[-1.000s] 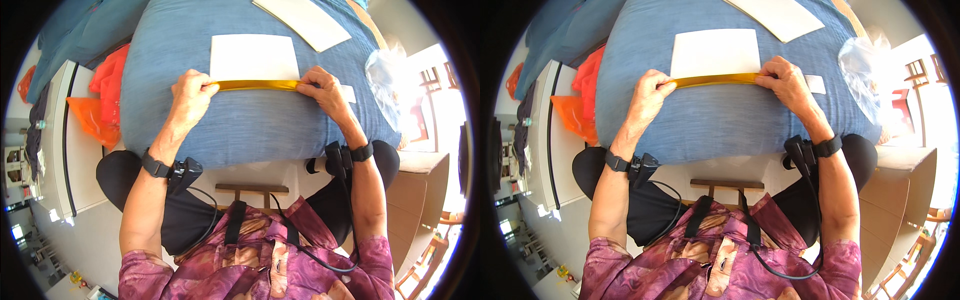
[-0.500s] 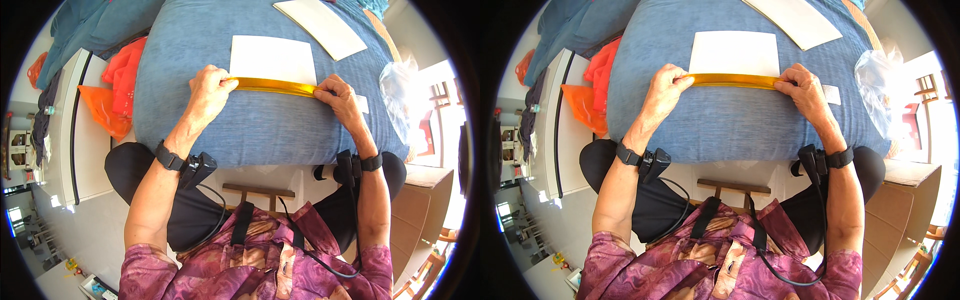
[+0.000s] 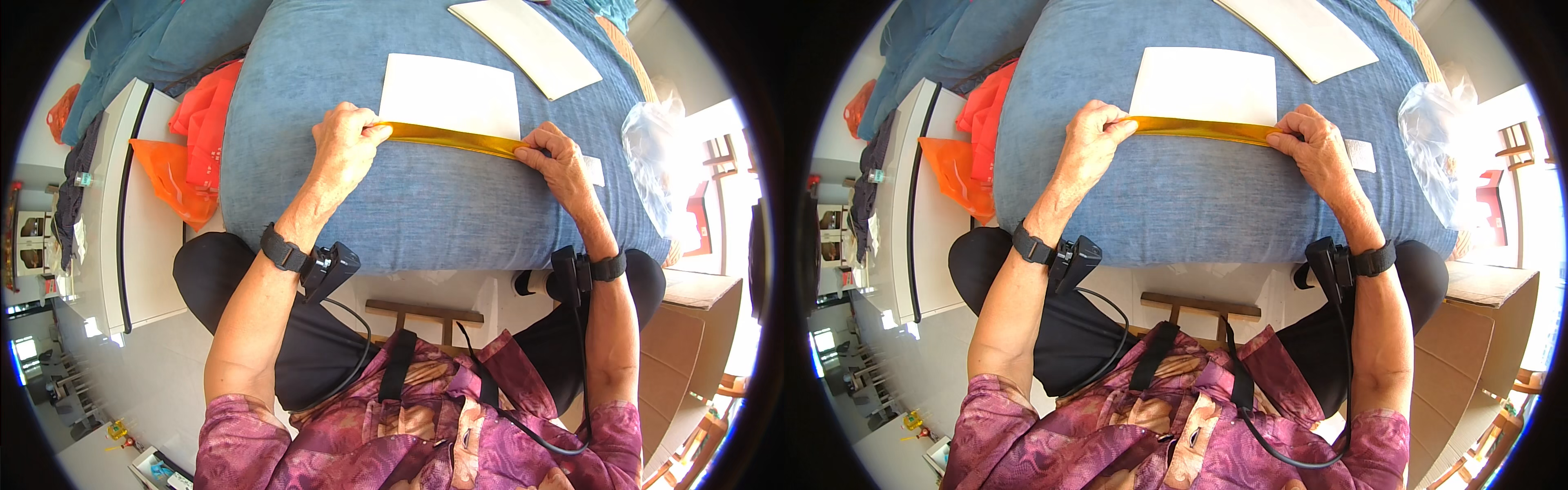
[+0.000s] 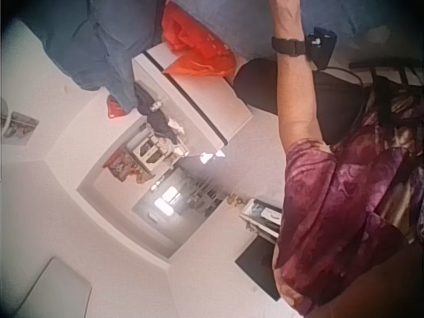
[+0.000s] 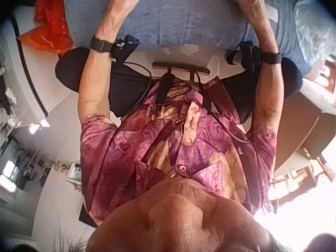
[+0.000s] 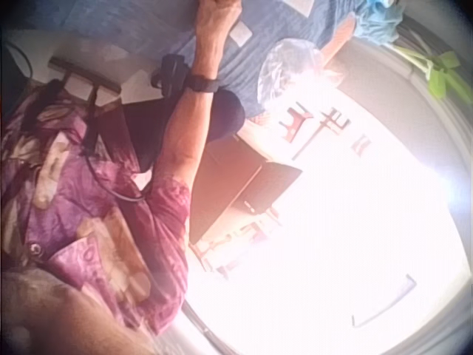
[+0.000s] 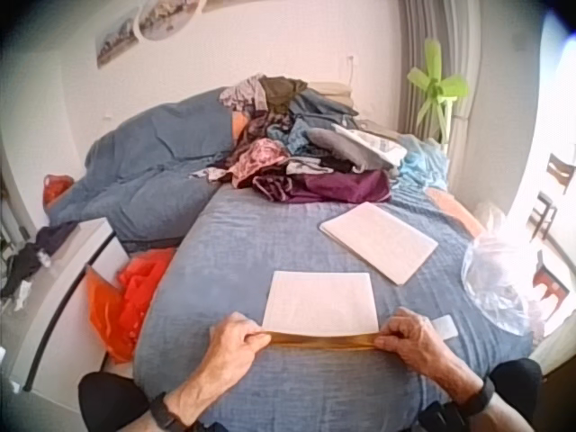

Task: The person folds a yellow sheet of paper into a triangular shape, then unfolds it and folds it again into a rectangular shape. The person handles the paper by hand, making precise folds and creases.

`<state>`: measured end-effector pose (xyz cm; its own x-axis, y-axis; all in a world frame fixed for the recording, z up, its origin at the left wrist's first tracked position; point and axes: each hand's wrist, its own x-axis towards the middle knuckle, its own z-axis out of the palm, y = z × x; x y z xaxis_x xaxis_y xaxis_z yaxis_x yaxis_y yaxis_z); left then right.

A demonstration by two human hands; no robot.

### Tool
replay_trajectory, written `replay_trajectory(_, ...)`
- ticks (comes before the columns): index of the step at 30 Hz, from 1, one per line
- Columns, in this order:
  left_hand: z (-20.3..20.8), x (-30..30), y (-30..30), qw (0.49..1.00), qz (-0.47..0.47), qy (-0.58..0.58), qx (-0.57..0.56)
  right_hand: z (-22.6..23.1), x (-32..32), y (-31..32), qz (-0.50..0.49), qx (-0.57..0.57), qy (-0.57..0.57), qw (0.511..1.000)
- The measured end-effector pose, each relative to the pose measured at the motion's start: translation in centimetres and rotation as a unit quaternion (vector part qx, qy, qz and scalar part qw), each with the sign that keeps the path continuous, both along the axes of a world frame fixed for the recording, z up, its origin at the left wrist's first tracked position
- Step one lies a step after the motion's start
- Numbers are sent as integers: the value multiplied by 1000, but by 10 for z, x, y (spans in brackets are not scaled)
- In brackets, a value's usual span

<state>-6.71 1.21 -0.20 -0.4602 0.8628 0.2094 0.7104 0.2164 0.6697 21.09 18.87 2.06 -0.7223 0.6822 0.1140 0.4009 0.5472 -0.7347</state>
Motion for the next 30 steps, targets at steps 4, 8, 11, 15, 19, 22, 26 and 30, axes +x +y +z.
replay_trajectory(4, 1, -1, 0, 999, -4, -32, -2, -2, 0, 0, 3, 1, 9, 1000)
replay_trajectory(8, 0, -5, -1, 998, -30, -59, 8, -2, 0, 0, 4, 1, 8, 1000)
replay_trajectory(11, -1, -7, 0, 998, -35, -60, 4, -1, 0, -1, 0, 1, 6, 1000)
replay_trajectory(15, -2, -9, 3, 999, -31, -19, -13, -1, 0, 1, 3, 3, 3, 1000)
replay_trajectory(19, 1, -7, 2, 999, -33, -13, -16, -2, 0, 1, 1, 1, 8, 1000)
replay_trajectory(22, 5, -4, -2, 999, -33, -19, -22, -2, 0, 2, 2, 3, 5, 1000)
replay_trajectory(26, 6, -3, -3, 999, -42, -4, -24, -1, 1, 3, 1, 5, -3, 1000)
replay_trajectory(30, 4, -3, -5, 999, -48, 18, 0, 0, 0, 3, 4, -1, -8, 1000)
